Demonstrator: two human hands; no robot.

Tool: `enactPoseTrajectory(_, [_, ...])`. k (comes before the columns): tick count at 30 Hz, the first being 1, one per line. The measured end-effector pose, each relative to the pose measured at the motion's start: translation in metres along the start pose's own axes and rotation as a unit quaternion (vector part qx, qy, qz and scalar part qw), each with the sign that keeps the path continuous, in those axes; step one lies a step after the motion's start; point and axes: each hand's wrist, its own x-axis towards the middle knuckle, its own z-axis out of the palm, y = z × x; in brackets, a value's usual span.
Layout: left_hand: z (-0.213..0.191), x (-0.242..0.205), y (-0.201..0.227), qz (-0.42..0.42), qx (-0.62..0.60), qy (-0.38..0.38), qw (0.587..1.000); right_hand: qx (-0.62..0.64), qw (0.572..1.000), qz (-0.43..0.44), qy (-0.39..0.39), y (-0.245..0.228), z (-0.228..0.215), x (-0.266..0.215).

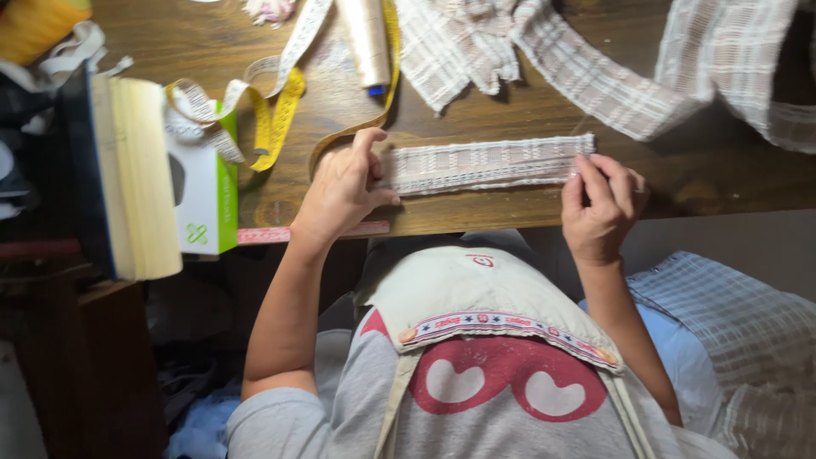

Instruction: The person measures a long strip of plaid fabric using a yellow measuring tape and then cuts it into several smaller, equal-sized pieces using scissors. They then fold the cut pieces and arrange them on the table.

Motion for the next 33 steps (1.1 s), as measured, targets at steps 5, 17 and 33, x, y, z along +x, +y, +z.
enactPoseTrajectory(5, [-0.004, -0.006, -0.004, 0.001, -0.019, 0.024, 1.000, 0.018, 1.000, -0.001, -0.021, -0.011, -0.009, 0.010])
enactPoseTrajectory(17, [-0.003, 0.011, -0.027, -0.037, 0.007, 0.033, 0.999, 0.020, 0.999, -0.004, -0.037, -0.012, -0.009, 0.008])
enactPoseTrajectory(33, [0.005, 0.014, -0.029, 0.002, 0.070, 0.100, 0.992, 0.051, 0.994, 0.065, -0.065, -0.012, -0.013, 0.009])
